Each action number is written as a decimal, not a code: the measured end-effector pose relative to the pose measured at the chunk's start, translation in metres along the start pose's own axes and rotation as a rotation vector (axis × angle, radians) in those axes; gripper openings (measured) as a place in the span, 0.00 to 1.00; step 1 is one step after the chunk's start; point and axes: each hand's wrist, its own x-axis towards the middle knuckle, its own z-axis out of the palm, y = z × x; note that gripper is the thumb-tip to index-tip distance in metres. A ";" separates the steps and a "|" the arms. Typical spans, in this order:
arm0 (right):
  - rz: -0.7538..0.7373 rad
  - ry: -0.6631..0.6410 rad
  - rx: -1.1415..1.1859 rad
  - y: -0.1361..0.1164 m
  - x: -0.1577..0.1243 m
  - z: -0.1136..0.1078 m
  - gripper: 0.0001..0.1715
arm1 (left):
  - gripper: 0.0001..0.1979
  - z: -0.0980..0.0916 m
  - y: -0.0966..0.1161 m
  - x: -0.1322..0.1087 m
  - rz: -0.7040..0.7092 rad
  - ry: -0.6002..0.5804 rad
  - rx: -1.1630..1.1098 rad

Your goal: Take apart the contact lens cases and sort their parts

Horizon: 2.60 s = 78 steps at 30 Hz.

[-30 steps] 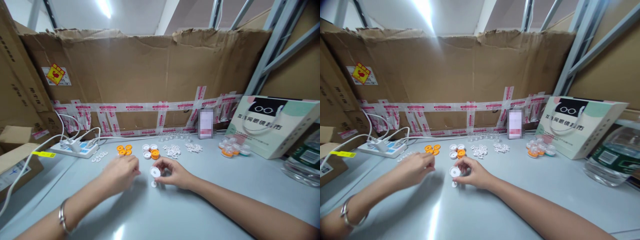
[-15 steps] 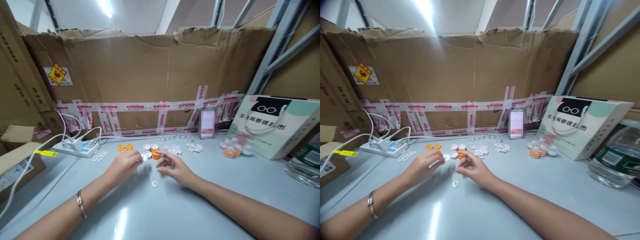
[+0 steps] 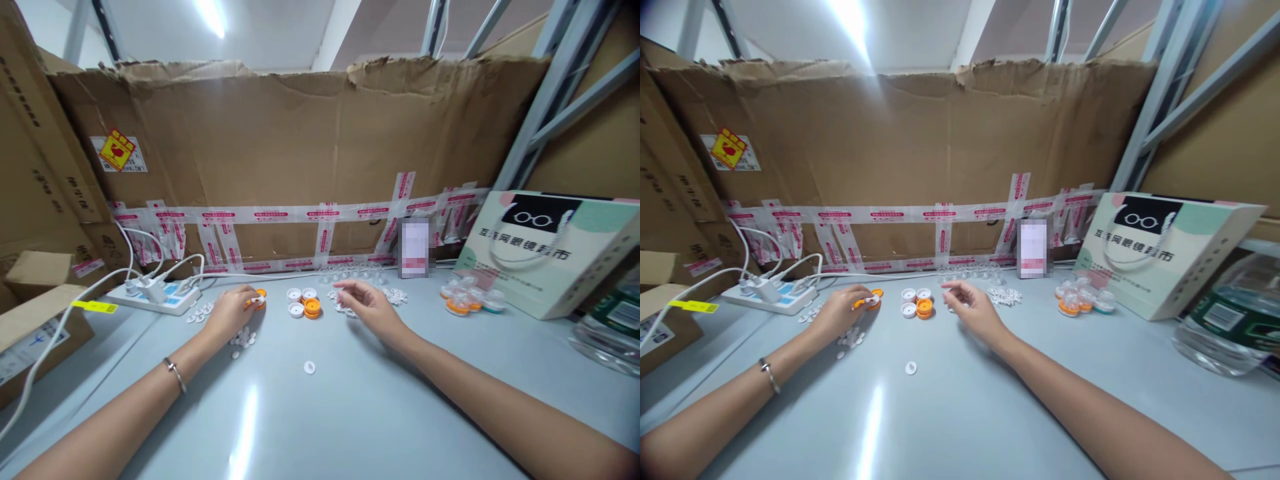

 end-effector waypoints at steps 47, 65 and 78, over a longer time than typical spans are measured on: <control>0.122 -0.687 -0.608 -0.044 -0.015 -0.031 0.14 | 0.10 -0.051 -0.049 0.001 -0.120 -0.334 0.203; 0.077 -0.286 -0.364 -0.025 -0.038 0.052 0.13 | 0.15 0.016 0.115 -0.044 0.022 -0.215 -0.422; -0.348 -0.543 -0.621 -0.026 -0.035 0.041 0.05 | 0.08 0.020 0.106 -0.042 0.000 -0.226 -0.576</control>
